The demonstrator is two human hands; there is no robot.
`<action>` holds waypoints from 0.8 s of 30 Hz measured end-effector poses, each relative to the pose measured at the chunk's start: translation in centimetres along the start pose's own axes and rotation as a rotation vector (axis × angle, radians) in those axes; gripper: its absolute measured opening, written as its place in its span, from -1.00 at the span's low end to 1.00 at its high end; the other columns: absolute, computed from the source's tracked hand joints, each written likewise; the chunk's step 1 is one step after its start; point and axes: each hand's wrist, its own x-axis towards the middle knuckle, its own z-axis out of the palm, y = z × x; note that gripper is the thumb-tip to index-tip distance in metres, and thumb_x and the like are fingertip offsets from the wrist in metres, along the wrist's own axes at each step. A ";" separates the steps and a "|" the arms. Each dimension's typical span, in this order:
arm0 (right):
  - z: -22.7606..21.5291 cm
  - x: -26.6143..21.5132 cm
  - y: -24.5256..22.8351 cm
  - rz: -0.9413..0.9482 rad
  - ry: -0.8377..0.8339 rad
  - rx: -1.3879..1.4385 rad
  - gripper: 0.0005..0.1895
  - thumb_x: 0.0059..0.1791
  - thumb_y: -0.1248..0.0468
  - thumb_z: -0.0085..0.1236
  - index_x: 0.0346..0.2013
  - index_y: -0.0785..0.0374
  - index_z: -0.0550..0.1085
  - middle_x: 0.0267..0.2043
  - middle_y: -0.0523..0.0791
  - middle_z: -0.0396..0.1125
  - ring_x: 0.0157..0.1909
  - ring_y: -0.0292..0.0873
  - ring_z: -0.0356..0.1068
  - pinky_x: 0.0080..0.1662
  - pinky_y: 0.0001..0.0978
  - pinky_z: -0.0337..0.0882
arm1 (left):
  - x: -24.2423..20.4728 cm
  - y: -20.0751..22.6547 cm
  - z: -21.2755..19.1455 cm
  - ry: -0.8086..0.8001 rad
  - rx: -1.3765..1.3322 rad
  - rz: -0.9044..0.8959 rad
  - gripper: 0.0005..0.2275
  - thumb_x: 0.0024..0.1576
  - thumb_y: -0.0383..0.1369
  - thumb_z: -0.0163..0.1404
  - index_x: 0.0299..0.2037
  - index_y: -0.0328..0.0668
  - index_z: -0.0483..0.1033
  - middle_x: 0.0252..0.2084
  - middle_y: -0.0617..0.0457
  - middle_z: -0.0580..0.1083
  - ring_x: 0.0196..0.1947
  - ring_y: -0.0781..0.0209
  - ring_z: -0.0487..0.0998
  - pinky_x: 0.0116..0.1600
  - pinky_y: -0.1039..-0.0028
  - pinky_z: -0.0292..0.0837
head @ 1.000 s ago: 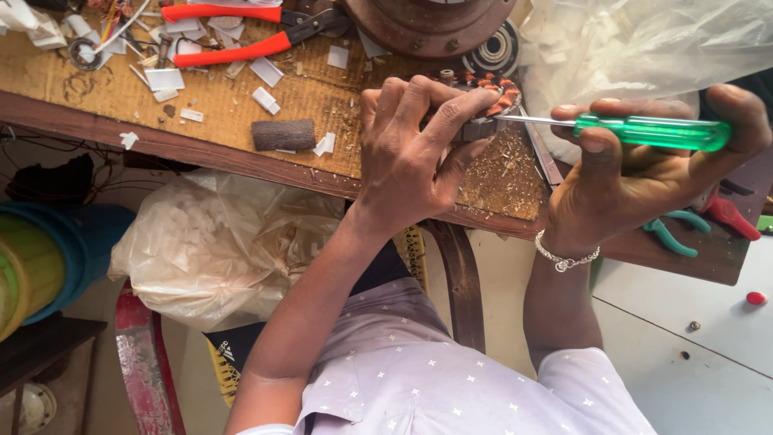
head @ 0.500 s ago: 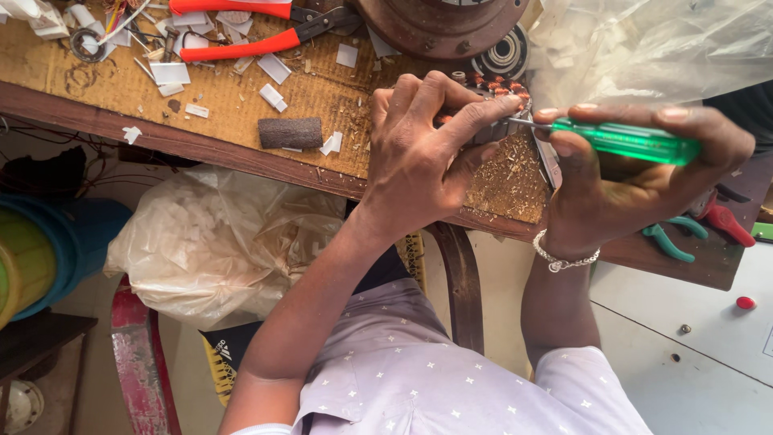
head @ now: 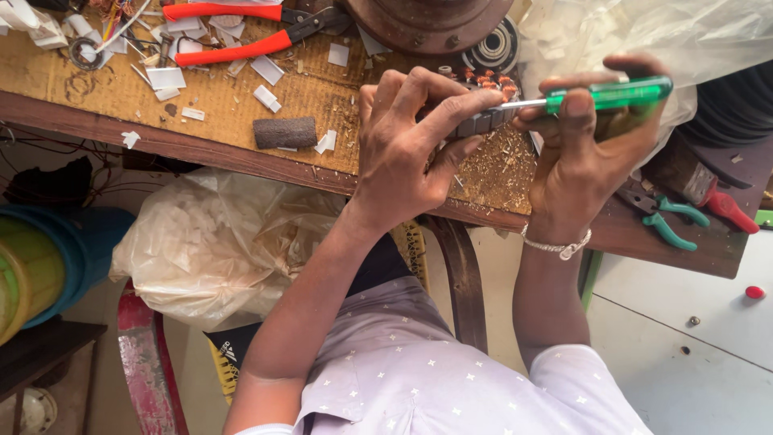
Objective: The person repeatedly cuts small white plastic pieces with scissors and inserts them into the slots of a cylindrical motor armature. They use a screwdriver to adjust the placement of the pieces within the slots. The process is repeated multiple times throughout the clip.
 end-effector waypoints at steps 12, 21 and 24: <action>1.8 -0.7 -4.3 -0.284 -0.173 -0.561 -0.62 0.13 0.27 0.42 -0.01 0.44 0.39 -0.18 0.12 0.49 -0.17 -0.05 0.60 -0.18 -0.33 0.63 | 0.3 0.6 -0.2 -0.051 0.077 0.020 -0.56 0.21 -0.32 0.25 0.30 0.21 0.44 0.03 0.26 0.40 0.01 0.26 0.35 0.11 0.37 0.14; -1.9 -0.9 -3.9 -0.228 -0.027 -0.273 -0.61 0.23 0.21 0.39 0.00 0.41 0.35 -0.24 0.04 0.38 -0.19 -0.06 0.51 -0.08 -0.14 0.63 | -0.1 -1.4 -1.1 -0.132 -0.062 0.120 -0.34 0.18 -0.43 0.21 0.44 0.18 0.12 0.22 0.18 0.41 0.18 0.16 0.37 0.32 0.34 0.23; -3.1 -0.1 -3.3 -0.083 -0.030 -0.377 -0.57 0.23 0.20 0.40 0.02 0.50 0.36 -0.19 0.06 0.43 -0.16 -0.04 0.54 -0.07 -0.16 0.66 | -0.5 -2.4 -0.7 -0.124 -0.038 0.138 -0.36 0.20 -0.43 0.24 0.42 0.15 0.15 0.20 0.17 0.40 0.19 0.14 0.39 0.31 0.29 0.23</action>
